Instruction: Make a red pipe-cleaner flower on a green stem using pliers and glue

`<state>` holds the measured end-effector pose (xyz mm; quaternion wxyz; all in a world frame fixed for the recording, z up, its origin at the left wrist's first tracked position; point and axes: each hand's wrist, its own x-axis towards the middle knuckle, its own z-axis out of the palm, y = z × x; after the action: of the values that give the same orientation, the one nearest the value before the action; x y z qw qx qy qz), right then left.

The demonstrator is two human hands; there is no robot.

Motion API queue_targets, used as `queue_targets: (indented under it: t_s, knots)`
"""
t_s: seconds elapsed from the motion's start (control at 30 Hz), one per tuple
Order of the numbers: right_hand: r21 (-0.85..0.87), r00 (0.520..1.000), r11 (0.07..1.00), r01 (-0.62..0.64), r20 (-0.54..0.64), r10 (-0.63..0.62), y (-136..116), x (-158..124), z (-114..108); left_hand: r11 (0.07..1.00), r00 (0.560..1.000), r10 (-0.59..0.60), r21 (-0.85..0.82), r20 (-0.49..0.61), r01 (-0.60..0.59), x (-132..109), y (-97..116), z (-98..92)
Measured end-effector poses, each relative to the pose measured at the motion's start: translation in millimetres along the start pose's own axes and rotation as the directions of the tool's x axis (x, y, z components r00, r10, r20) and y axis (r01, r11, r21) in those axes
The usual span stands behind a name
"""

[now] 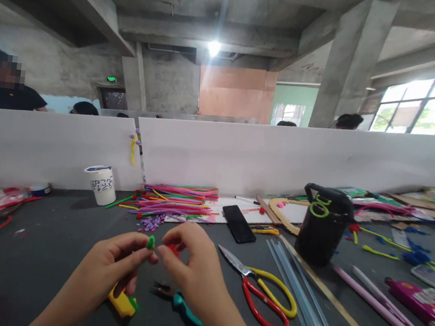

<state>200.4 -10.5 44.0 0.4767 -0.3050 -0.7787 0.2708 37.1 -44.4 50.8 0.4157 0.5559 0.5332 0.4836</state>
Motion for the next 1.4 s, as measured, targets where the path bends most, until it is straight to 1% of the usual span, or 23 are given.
queue_targets:
  t_s: [0.03,0.1,0.13,0.2,0.3,0.4,0.47,0.57,0.67,0.8,0.9,1.0,1.1,1.2,1.27,1.3,1.33,1.4]
  knots:
    - [0.095,0.999,0.994,-0.052,0.004,0.052,2,2,-2,0.999,1.000,0.022,0.045,0.004,-0.022,-2,1,1.6]
    - [0.204,0.996,0.976,-0.083,0.056,0.073,5,3,-4,0.980,0.995,0.101,0.171,0.001,-0.100,-5,1,4.9]
    - [0.219,0.995,0.972,-0.081,0.076,0.065,6,4,-3,0.961,0.990,0.143,0.239,-0.004,-0.138,-6,0,6.3]
    - [0.214,0.996,0.974,-0.069,0.077,0.054,7,5,-1,0.912,0.975,0.222,0.355,-0.011,-0.204,-6,-4,7.9]
    - [0.220,0.995,0.972,-0.083,0.069,0.070,9,6,2,0.837,0.945,0.326,0.471,-0.018,-0.279,-6,-11,7.9]
    - [0.224,0.994,0.969,-0.100,0.065,0.087,11,6,2,0.795,0.923,0.385,0.516,-0.022,-0.319,-6,-14,7.0]
    - [0.223,0.994,0.969,-0.103,0.061,0.091,12,5,3,0.789,0.914,0.404,0.516,-0.024,-0.335,-7,-14,6.6]
    - [0.221,0.996,0.972,-0.082,0.063,0.070,14,4,2,0.796,0.913,0.408,0.489,0.003,-0.357,-8,-11,6.5]
    - [0.230,0.997,0.972,-0.038,0.072,0.022,15,4,0,0.815,0.922,0.386,0.464,0.011,-0.347,-9,-8,6.7]
    - [0.272,0.998,0.962,0.033,0.045,-0.047,15,3,-1,0.886,0.955,0.297,0.371,0.006,-0.278,-10,-6,6.6]
    - [0.274,0.999,0.962,0.018,0.036,-0.029,13,1,1,0.920,0.968,0.252,0.309,-0.001,-0.240,-12,-5,7.7]
    - [0.256,1.000,0.967,0.008,0.014,-0.012,10,-1,4,0.916,0.966,0.259,0.317,-0.003,-0.245,-14,-4,10.1]
    - [0.257,1.000,0.966,0.002,-0.001,-0.002,10,-2,7,0.913,0.960,0.277,0.320,-0.030,-0.254,-15,-3,11.9]
    - [0.298,0.998,0.952,-0.062,-0.010,0.068,12,-1,9,0.936,0.967,0.250,0.265,-0.040,-0.231,-12,-3,11.7]
    - [0.350,0.991,0.928,-0.130,0.007,0.137,14,2,8,0.980,0.988,0.154,0.127,0.006,-0.154,-8,-4,11.0]
    - [0.376,0.986,0.913,-0.159,0.024,0.162,15,3,7,0.996,0.995,0.086,0.029,0.048,-0.087,-5,-5,10.7]
    - [0.402,0.983,0.898,-0.180,0.044,0.178,16,4,5,0.997,0.995,0.016,-0.078,0.103,-0.008,-2,-7,10.4]
    - [0.441,0.980,0.875,-0.201,0.085,0.183,17,7,2,0.958,0.970,-0.085,-0.250,0.228,0.143,3,-11,10.3]
